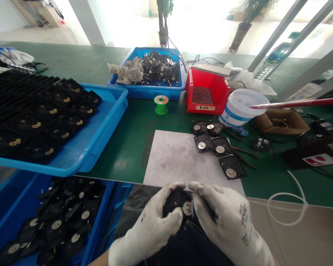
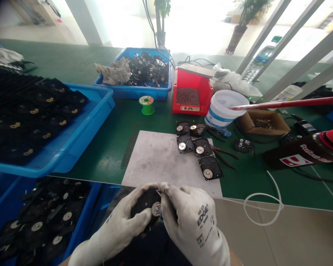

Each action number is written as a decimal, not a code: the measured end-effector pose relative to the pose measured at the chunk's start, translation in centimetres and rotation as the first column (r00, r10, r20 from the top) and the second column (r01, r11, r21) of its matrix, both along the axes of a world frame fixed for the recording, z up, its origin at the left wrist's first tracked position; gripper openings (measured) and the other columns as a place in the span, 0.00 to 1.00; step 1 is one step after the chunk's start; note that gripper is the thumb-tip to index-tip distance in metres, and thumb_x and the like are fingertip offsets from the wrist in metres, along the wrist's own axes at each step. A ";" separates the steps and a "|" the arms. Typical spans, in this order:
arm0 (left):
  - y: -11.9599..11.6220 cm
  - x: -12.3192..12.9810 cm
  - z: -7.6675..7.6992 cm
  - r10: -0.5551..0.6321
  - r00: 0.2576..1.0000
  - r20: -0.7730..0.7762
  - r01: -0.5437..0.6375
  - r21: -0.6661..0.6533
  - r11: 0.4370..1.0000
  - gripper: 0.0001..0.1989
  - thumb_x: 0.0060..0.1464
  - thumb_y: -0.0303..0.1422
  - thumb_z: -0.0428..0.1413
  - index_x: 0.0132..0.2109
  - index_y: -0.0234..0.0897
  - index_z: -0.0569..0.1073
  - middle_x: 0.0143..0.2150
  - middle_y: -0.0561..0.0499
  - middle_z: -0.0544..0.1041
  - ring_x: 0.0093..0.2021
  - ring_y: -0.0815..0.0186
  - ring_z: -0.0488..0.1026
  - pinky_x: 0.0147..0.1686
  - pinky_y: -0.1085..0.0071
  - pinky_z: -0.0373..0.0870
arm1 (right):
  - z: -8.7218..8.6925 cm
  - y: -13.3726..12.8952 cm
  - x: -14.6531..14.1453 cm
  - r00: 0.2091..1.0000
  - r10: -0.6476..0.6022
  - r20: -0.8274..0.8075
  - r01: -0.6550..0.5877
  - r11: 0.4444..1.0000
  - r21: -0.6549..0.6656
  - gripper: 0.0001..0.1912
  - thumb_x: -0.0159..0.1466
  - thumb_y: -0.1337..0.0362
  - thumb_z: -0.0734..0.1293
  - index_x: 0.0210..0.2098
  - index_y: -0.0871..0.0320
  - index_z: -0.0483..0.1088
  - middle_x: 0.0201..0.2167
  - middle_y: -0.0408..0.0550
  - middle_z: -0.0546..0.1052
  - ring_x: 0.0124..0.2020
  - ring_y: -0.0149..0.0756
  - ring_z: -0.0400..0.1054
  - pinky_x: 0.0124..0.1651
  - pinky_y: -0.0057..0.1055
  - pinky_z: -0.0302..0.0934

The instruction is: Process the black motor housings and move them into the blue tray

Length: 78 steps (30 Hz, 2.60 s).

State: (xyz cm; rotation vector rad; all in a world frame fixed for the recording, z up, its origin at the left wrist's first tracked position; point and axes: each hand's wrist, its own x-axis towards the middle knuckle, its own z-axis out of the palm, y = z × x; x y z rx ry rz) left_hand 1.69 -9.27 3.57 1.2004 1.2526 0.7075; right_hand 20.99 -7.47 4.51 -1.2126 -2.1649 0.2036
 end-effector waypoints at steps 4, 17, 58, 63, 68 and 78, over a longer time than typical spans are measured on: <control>0.1 0.0 0.1 -0.014 1.000 -0.011 0.014 0.000 1.000 0.29 0.53 0.32 0.54 0.62 0.32 0.73 0.61 0.43 0.79 0.62 0.53 0.75 0.66 0.60 0.70 | 0.0 0.0 0.0 1.000 -0.007 0.002 0.007 1.000 -0.003 0.09 0.72 0.68 0.63 0.42 0.56 0.76 0.30 0.49 0.83 0.25 0.43 0.79 0.28 0.36 0.64; -0.2 0.0 -0.2 0.026 1.000 0.003 -0.026 -0.030 0.999 0.27 0.54 0.35 0.56 0.60 0.33 0.74 0.60 0.42 0.80 0.61 0.51 0.76 0.65 0.59 0.71 | -0.2 -0.1 -0.2 1.000 -0.005 -0.012 0.005 1.000 0.015 0.09 0.73 0.68 0.63 0.40 0.57 0.76 0.30 0.49 0.83 0.26 0.42 0.79 0.30 0.36 0.63; 0.0 -0.3 0.4 0.064 0.998 0.004 -0.064 -0.060 0.996 0.26 0.54 0.39 0.56 0.58 0.33 0.73 0.54 0.41 0.82 0.54 0.50 0.80 0.45 0.65 0.81 | -1.0 -0.7 0.9 0.933 -0.146 -0.329 -0.190 0.576 -0.795 0.05 0.72 0.65 0.61 0.39 0.53 0.68 0.29 0.37 0.74 0.29 0.30 0.70 0.32 0.25 0.62; -0.1 -0.4 0.3 0.060 0.998 -0.006 -0.060 -0.034 0.998 0.25 0.55 0.38 0.57 0.59 0.34 0.73 0.55 0.42 0.82 0.55 0.51 0.80 0.54 0.62 0.79 | -1.0 -0.8 0.9 0.926 -0.157 -0.344 -0.193 0.586 -0.787 0.06 0.72 0.64 0.61 0.39 0.52 0.68 0.29 0.37 0.75 0.30 0.30 0.71 0.32 0.25 0.62; -0.3 -0.4 0.2 0.067 0.998 -0.014 -0.067 -0.031 0.997 0.25 0.55 0.37 0.57 0.58 0.35 0.73 0.57 0.42 0.82 0.56 0.52 0.80 0.55 0.63 0.78 | -0.5 -0.8 0.7 0.931 -0.164 -0.325 -0.172 0.587 -0.791 0.06 0.72 0.64 0.61 0.38 0.52 0.68 0.29 0.37 0.75 0.29 0.30 0.71 0.32 0.25 0.62; -0.7 -0.9 -0.5 0.052 0.998 -0.026 -0.052 -0.006 0.999 0.25 0.58 0.36 0.57 0.61 0.35 0.72 0.60 0.42 0.80 0.62 0.52 0.76 0.60 0.63 0.74 | -0.7 -0.9 0.2 0.936 -0.186 -0.298 -0.128 0.609 -0.783 0.06 0.70 0.64 0.62 0.36 0.53 0.68 0.29 0.39 0.76 0.30 0.31 0.71 0.30 0.25 0.63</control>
